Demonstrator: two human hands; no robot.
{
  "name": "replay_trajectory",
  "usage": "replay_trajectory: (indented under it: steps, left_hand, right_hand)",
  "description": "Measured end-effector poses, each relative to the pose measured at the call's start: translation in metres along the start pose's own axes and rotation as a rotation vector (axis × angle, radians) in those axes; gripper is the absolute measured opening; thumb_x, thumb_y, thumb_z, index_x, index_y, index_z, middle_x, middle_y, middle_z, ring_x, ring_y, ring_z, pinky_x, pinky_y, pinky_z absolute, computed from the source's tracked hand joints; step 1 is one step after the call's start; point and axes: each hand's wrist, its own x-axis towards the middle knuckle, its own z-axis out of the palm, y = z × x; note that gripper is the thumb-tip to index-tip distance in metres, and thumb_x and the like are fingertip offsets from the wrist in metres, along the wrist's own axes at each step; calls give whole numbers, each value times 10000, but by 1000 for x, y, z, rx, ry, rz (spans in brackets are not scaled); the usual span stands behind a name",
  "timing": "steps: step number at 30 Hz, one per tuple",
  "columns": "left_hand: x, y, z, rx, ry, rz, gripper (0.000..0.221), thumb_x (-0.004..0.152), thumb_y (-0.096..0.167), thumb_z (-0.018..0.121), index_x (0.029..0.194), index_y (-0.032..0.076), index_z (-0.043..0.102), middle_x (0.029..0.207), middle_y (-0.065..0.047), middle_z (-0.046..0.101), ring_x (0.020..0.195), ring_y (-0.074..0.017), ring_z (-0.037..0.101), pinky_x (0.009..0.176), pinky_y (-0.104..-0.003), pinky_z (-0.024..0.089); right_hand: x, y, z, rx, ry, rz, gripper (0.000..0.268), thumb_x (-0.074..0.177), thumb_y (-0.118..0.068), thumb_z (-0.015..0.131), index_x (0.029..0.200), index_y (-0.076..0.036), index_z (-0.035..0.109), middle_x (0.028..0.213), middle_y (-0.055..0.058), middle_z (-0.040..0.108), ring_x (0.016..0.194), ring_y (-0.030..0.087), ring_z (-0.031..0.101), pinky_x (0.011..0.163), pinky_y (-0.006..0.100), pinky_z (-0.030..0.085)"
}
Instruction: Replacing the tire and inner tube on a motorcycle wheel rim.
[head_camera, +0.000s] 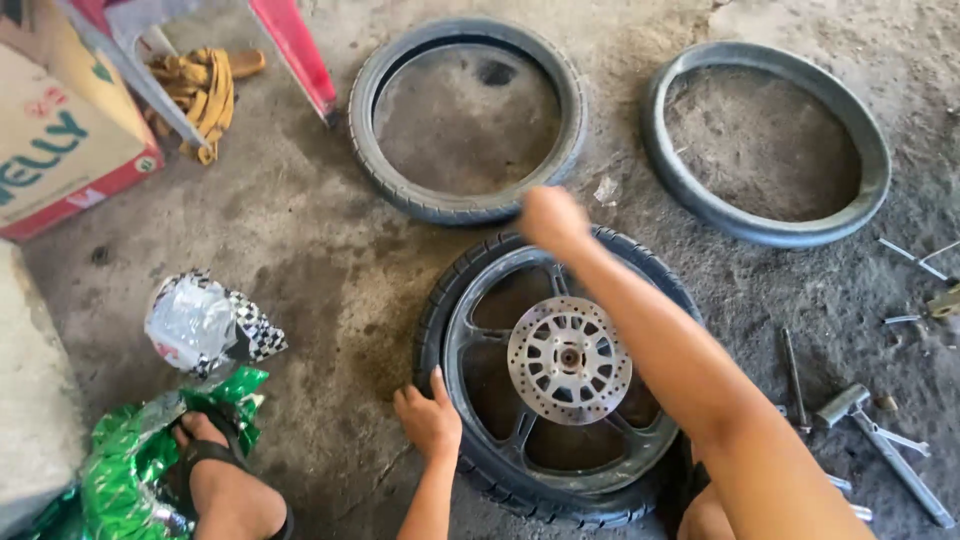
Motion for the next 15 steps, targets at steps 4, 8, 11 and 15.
replay_trajectory:
  steps: [4,8,11,15]
  left_hand:
    - [6,-20,21,10,25,45,779,991,585,515,1246,-147,596,1424,-377,473,1334,-506,449,1010,-570,447]
    - [8,-31,29,-3,84,95,785,1017,588,523,1243,-159,603,1408,-404,488,1316,-528,462,1068,-583,420]
    - [8,-21,24,10,109,118,778,1005,599,525,1189,-150,619,1360,-391,523,1282,-528,488,1068,-584,422]
    - [8,-13,15,-22,86,112,747,1016,593,514,1084,-141,637,1275,-373,566,1214,-528,530,1026,-581,445]
  right_hand:
    - [-12,109,10,-2,257,72,184,786,-83,659,926,7,739,981,298,707,908,495,689,764,571,565]
    - [-22,141,-41,-77,101,72,190,830,-143,686,959,-11,730,993,285,715,956,478,695,826,562,568]
    - [-20,242,-19,-214,89,161,172,904,-141,638,937,-8,742,996,263,739,959,441,733,842,537,599]
    - [-88,237,-15,-172,99,327,188,790,-136,692,927,-22,753,1056,278,697,1004,452,688,826,547,566]
